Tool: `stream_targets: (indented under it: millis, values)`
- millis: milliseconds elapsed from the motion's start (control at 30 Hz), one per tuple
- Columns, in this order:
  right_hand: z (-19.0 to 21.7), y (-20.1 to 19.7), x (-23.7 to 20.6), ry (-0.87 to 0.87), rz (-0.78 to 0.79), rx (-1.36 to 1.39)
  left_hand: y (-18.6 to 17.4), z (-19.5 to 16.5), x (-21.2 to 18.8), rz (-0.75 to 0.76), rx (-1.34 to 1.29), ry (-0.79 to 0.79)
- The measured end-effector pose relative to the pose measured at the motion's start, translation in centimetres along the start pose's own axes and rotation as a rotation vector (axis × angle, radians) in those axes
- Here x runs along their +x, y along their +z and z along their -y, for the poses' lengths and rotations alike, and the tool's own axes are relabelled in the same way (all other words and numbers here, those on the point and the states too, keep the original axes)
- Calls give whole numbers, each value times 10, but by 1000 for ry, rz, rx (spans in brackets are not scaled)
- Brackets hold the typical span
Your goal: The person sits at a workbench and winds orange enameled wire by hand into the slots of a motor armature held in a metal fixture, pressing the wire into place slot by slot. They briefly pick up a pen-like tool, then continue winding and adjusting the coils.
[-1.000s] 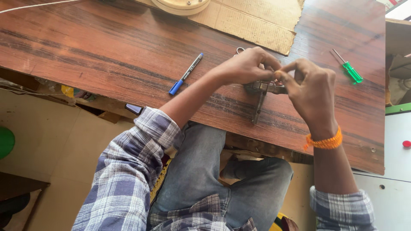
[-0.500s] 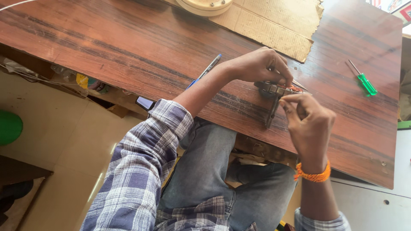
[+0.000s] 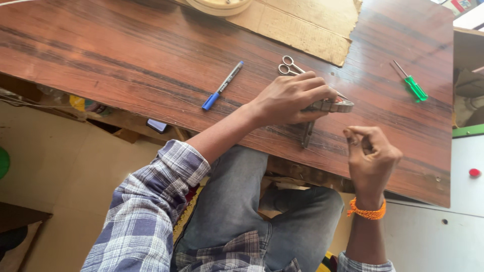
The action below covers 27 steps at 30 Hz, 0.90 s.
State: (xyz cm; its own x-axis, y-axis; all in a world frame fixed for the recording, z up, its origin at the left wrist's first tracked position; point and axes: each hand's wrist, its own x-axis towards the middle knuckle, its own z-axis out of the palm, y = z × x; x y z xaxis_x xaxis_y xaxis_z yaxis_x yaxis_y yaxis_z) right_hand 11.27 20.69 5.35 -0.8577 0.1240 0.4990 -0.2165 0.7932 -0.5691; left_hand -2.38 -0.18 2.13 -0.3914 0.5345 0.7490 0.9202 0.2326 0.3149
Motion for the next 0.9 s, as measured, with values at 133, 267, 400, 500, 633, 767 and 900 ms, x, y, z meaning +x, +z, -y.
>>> stream_targets:
  millis: [133,267,400,500,633,767,900]
  values:
    - [14,-13,15,-63,3,-31,9,6,-2,-31,8,47]
    - [25,-6,32,-145,43,-6,12,4,-5,-89,20,75]
    - [25,1,44,-161,75,27,11,3,-8,-110,43,75]
    - [18,2,52,-190,75,2,12,5,-8,-72,41,58]
    - [5,6,76,-250,115,-53,13,6,-8,-88,54,108]
    - [-3,20,102,-341,208,-82,9,3,-7,-115,-42,18]
    - [-2,22,111,-333,271,-109,12,3,8,-12,-452,-623]
